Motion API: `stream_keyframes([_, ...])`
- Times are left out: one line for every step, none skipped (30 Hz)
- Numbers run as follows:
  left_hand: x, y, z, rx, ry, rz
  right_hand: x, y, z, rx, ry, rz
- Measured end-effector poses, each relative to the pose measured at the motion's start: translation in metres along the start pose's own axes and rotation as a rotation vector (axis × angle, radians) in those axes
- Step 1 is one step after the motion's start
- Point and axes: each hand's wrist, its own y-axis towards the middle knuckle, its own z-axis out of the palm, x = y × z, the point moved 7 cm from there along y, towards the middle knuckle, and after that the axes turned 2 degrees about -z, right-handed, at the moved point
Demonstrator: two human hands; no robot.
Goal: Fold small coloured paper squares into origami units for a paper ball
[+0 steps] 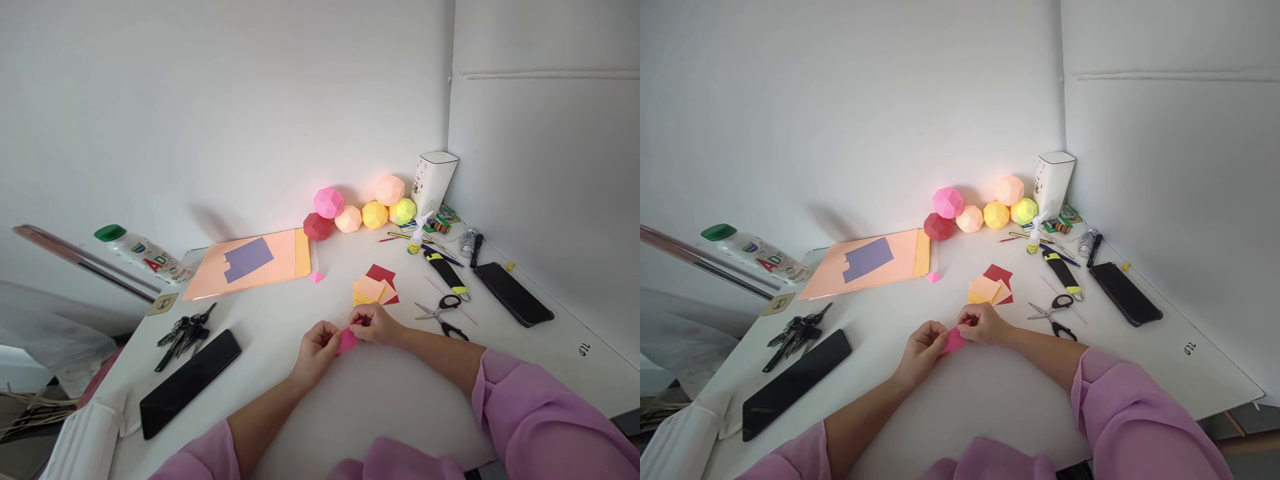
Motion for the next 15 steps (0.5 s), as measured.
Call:
stream_keyframes([0.000,0.000,-0.001,-0.006,-0.008,0.001,-0.001,0.000,-0.001,-0.006,0.012,0.005])
stream_keyframes([0.001,0.000,-0.001,-0.010,-0.015,0.004,-0.001,0.000,-0.002,-0.011,0.026,0.012])
stream_keyframes([0.001,0.001,-0.002,-0.013,-0.021,0.006,-0.003,0.000,-0.002,-0.016,0.044,0.027])
stream_keyframes([0.002,0.001,-0.003,-0.017,-0.028,0.007,-0.005,0.001,-0.003,-0.023,0.068,0.046])
stream_keyframes([0.003,0.001,-0.004,-0.023,-0.037,0.006,-0.006,0.001,-0.004,-0.031,0.097,0.065])
stream_keyframes([0.003,0.001,-0.006,-0.029,-0.046,0.002,-0.008,0.001,-0.006,-0.040,0.129,0.082])
stream_keyframes([0.004,0.002,-0.007,-0.035,-0.057,0.000,-0.009,0.002,-0.007,-0.052,0.164,0.094])
stream_keyframes([0.005,0.002,-0.008,-0.038,-0.070,-0.003,-0.009,0.003,-0.008,-0.067,0.202,0.099])
stream_keyframes([0.005,0.002,-0.008,-0.042,-0.087,-0.006,-0.009,0.004,-0.011,-0.091,0.242,0.100])
stream_keyframes([0.006,0.003,-0.009,-0.047,-0.107,-0.008,-0.009,0.005,-0.013,-0.118,0.282,0.099])
stream_keyframes([0.006,0.003,-0.010,-0.054,-0.129,-0.011,-0.009,0.005,-0.015,-0.146,0.321,0.100])
stream_keyframes([0.007,0.003,-0.011,-0.060,-0.150,-0.014,-0.009,0.006,-0.017,-0.167,0.356,0.101])
stream_keyframes([0.007,0.003,-0.011,-0.064,-0.166,-0.016,-0.009,0.007,-0.018,-0.174,0.384,0.102])
stream_keyframes([0.007,0.003,-0.011,-0.064,-0.176,-0.016,-0.008,0.007,-0.018,-0.167,0.401,0.099])
stream_keyframes([0.007,0.003,-0.011,-0.060,-0.179,-0.015,-0.007,0.008,-0.017,-0.146,0.405,0.089])
